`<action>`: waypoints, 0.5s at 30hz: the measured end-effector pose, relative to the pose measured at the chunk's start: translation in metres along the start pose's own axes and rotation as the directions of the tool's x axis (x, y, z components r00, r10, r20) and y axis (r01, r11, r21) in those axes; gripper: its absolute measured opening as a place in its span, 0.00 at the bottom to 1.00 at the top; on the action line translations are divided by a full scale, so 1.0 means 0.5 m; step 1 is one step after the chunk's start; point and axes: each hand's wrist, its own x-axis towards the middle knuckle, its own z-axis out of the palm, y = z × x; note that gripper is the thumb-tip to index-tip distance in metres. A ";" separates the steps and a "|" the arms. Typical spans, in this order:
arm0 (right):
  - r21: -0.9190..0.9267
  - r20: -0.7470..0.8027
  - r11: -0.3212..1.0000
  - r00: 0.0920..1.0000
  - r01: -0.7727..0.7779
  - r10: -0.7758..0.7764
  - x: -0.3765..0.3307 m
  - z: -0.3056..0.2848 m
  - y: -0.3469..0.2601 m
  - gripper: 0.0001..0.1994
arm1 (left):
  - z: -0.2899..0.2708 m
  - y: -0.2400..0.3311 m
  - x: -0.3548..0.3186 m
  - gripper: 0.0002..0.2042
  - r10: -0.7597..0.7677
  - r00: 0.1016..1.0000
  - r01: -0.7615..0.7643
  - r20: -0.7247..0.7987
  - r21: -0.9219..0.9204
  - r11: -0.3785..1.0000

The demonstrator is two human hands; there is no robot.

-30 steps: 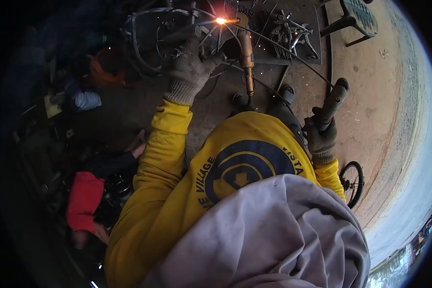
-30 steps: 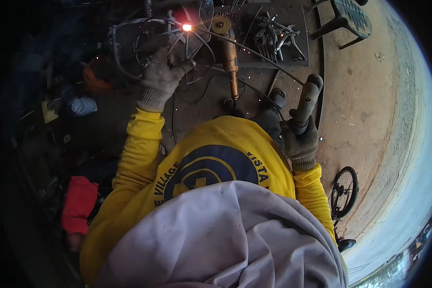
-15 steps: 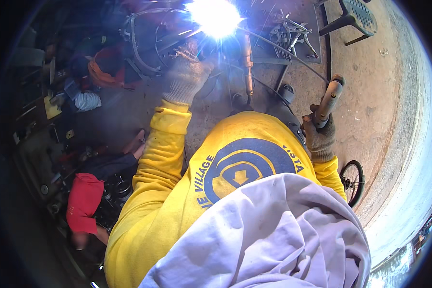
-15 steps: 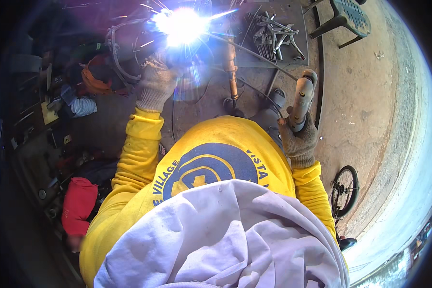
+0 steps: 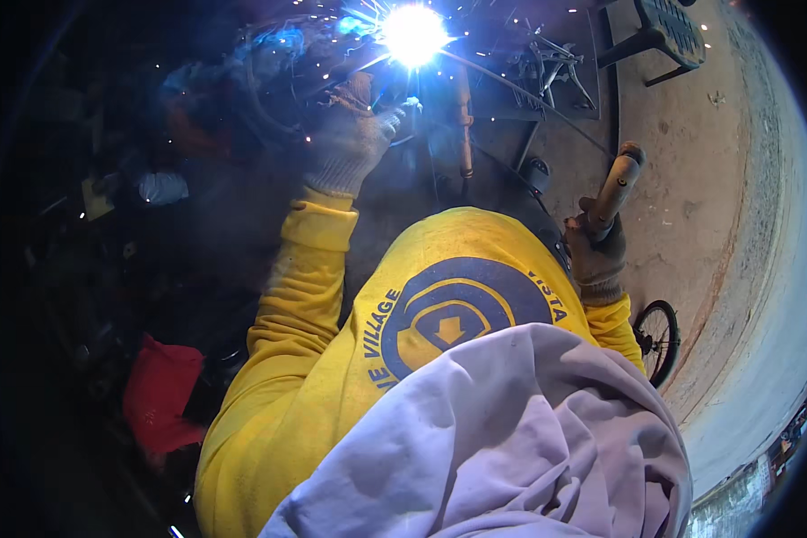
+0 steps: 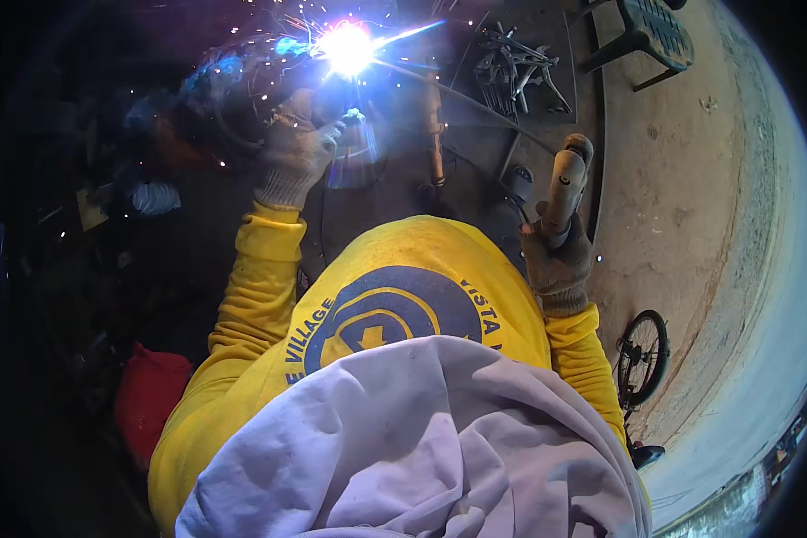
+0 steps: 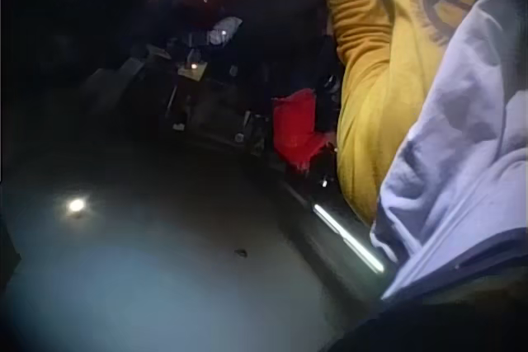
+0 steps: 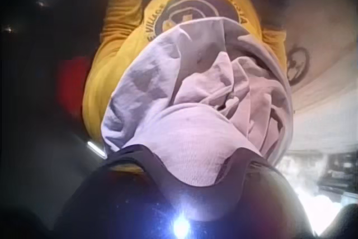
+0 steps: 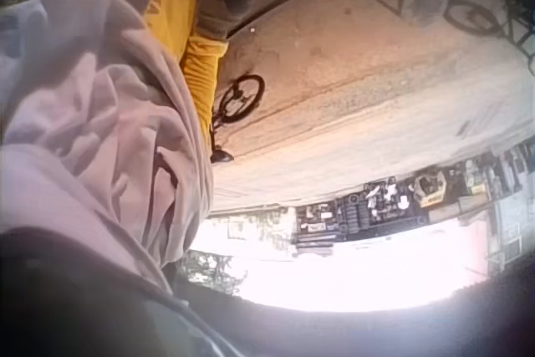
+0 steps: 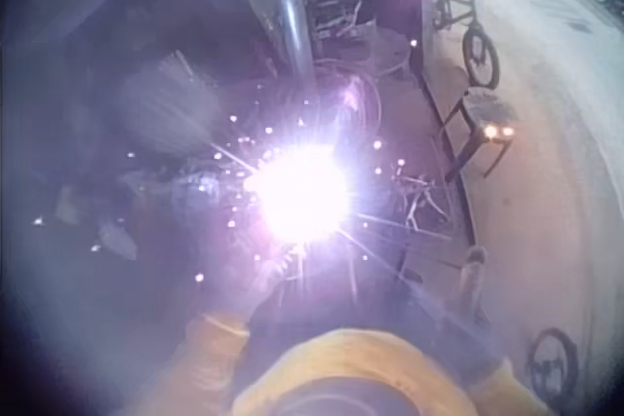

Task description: The person welds metal rods together to form a curved frame, using a welding torch held in the right hand and positioning the rods with the left hand, and periodically strikes the metal with a hammer.

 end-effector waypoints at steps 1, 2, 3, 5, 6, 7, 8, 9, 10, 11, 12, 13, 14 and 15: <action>0.027 0.004 1.000 1.000 0.004 -0.004 -0.001 0.000 -0.004 0.19 | -0.002 0.001 0.002 0.23 -0.002 1.000 0.002 0.001 0.001 1.000; -0.005 0.000 1.000 1.000 0.019 -0.019 -0.003 -0.002 -0.003 0.19 | -0.004 0.004 0.005 0.17 -0.060 0.997 0.065 0.053 -0.108 0.992; -0.036 -0.006 0.999 0.999 0.036 -0.036 -0.003 -0.001 -0.007 0.19 | -0.004 0.007 0.008 0.13 -0.109 0.988 0.131 0.110 -0.213 0.968; -0.036 -0.005 0.996 0.997 -0.076 0.076 0.000 -0.004 -0.017 0.19 | 0.011 -0.005 0.007 0.21 0.168 0.986 -0.168 0.000 0.007 0.986; -0.037 -0.007 0.996 0.997 -0.076 0.076 0.000 -0.006 -0.017 0.19 | 0.015 -0.007 0.010 0.25 0.301 0.952 -0.291 -0.056 0.137 0.947; -0.050 -0.007 0.995 0.996 -0.086 0.085 0.001 -0.008 -0.015 0.19 | 0.016 -0.008 0.012 0.28 0.249 0.967 -0.244 -0.062 0.073 0.967; -0.063 -0.008 0.993 0.995 -0.095 0.095 0.001 -0.011 -0.013 0.19 | 0.017 -0.007 0.013 0.32 0.197 0.978 -0.197 -0.067 0.006 0.980; -0.062 -0.009 0.994 0.995 -0.095 0.095 0.001 -0.014 -0.006 0.19 | 0.012 0.002 0.014 0.32 0.136 0.990 -0.135 -0.044 0.014 0.991; -0.083 -0.014 0.994 0.997 -0.075 0.074 0.001 -0.018 0.003 0.19 | 0.009 0.007 0.014 0.33 0.074 0.997 -0.073 -0.020 0.023 0.997; -0.104 -0.019 0.993 0.998 -0.056 0.054 0.000 -0.020 0.012 0.19 | 0.012 0.000 0.014 0.33 0.075 0.997 -0.074 -0.020 0.024 0.997; -0.104 -0.018 0.993 0.998 -0.054 0.053 0.000 -0.020 0.019 0.19 | 0.015 -0.008 0.014 0.33 0.107 0.994 -0.106 -0.007 0.078 0.991; -0.088 -0.019 0.995 0.999 -0.048 0.047 0.000 -0.019 0.025 0.19 | 0.017 -0.013 0.012 0.32 0.123 0.992 -0.122 0.000 0.106 0.987; -0.072 -0.021 0.996 0.999 -0.043 0.041 0.000 -0.020 0.029 0.20 | 0.019 -0.017 0.011 0.32 0.139 0.990 -0.138 0.006 0.132 0.982; -0.072 -0.022 0.996 0.999 -0.042 0.041 0.000 -0.020 0.030 0.20 | 0.017 -0.014 0.012 0.31 0.121 0.993 -0.120 0.006 0.167 0.979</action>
